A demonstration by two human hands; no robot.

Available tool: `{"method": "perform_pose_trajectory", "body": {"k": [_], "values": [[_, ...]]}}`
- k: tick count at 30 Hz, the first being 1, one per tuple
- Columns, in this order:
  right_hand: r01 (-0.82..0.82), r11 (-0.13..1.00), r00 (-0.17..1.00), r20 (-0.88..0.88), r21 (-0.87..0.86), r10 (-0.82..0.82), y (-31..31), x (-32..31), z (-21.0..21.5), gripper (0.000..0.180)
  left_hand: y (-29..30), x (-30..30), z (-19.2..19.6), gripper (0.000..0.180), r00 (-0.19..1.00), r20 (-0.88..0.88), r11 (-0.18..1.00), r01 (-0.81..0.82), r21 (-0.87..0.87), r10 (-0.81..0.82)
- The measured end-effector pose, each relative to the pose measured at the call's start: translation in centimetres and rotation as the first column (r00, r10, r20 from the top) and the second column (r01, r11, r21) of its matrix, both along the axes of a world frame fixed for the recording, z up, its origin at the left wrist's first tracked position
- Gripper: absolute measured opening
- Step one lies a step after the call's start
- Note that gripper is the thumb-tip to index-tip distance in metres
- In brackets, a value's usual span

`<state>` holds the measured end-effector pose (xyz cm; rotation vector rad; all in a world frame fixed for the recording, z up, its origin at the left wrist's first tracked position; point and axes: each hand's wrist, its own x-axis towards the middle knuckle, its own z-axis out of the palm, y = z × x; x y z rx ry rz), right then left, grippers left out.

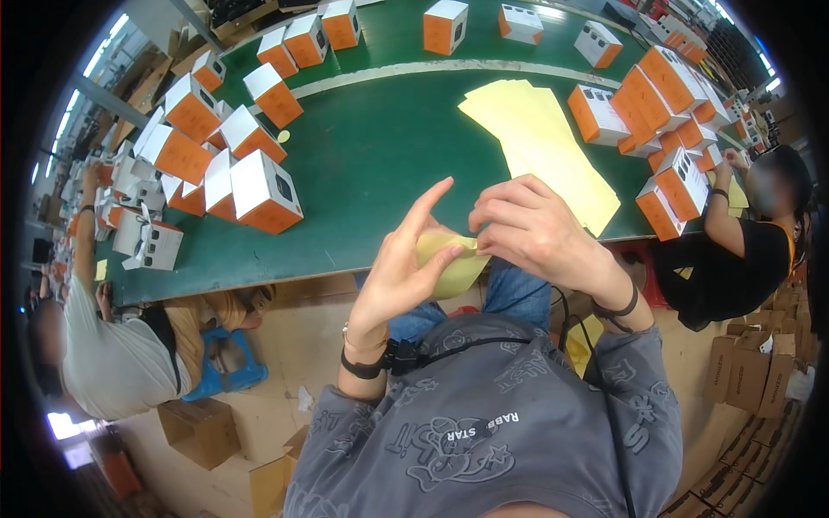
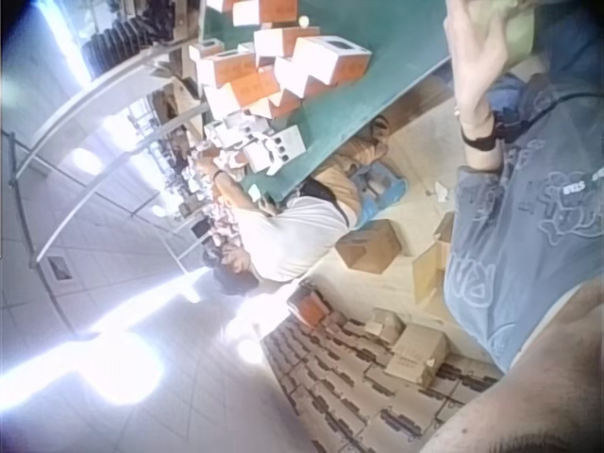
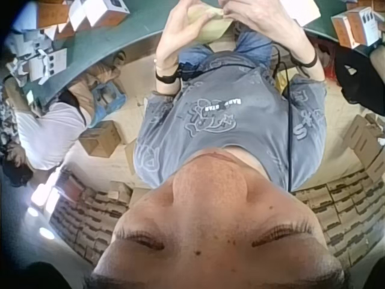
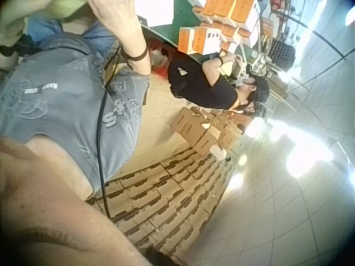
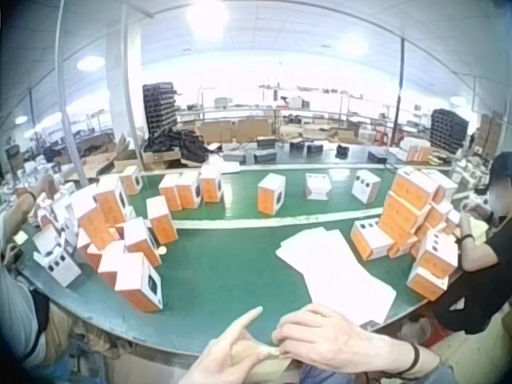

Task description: Assemble and inspect product packaging boxes on a factory assembly line.

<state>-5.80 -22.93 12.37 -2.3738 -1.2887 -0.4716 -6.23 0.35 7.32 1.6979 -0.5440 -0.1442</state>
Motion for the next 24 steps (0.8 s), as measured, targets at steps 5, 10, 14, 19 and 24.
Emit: {"method": "perform_pose_trajectory", "body": {"k": [5, 10, 14, 19, 24], "values": [[-0.003, 1.0, 0.999, -0.033, 0.02, 0.004, 0.0, 0.0, -0.2, 0.015, 0.2, 0.1, -0.3, 0.073, 1.0, -0.017, 1.0, 0.0, 0.0, 0.0], [0.004, 0.998, 0.993, -0.122, 0.062, 0.003, -0.4, 0.1, -0.6, 0.021, 0.3, 0.2, -0.4, 0.074, 0.998, -0.058, 1.0, 0.008, -0.017, -0.009], [0.012, 0.996, 0.993, -0.115, 0.084, -0.002, -0.5, 0.1, -0.6, 0.023, 0.3, 0.3, -0.4, 0.075, 0.997, -0.083, 1.0, -0.001, -0.028, -0.001], [0.002, 0.993, 0.997, -0.073, 0.115, 0.007, -0.5, 0.2, -0.9, 0.018, 0.2, 0.2, -0.5, 0.075, 0.988, -0.157, 0.995, -0.006, -0.104, -0.01], [-0.015, 0.99, 0.994, -0.102, 0.14, 0.029, -0.6, 0.3, -1.2, 0.016, 0.6, 0.4, -0.5, 0.076, 0.96, -0.257, 0.979, 0.061, -0.196, -0.111]]}}
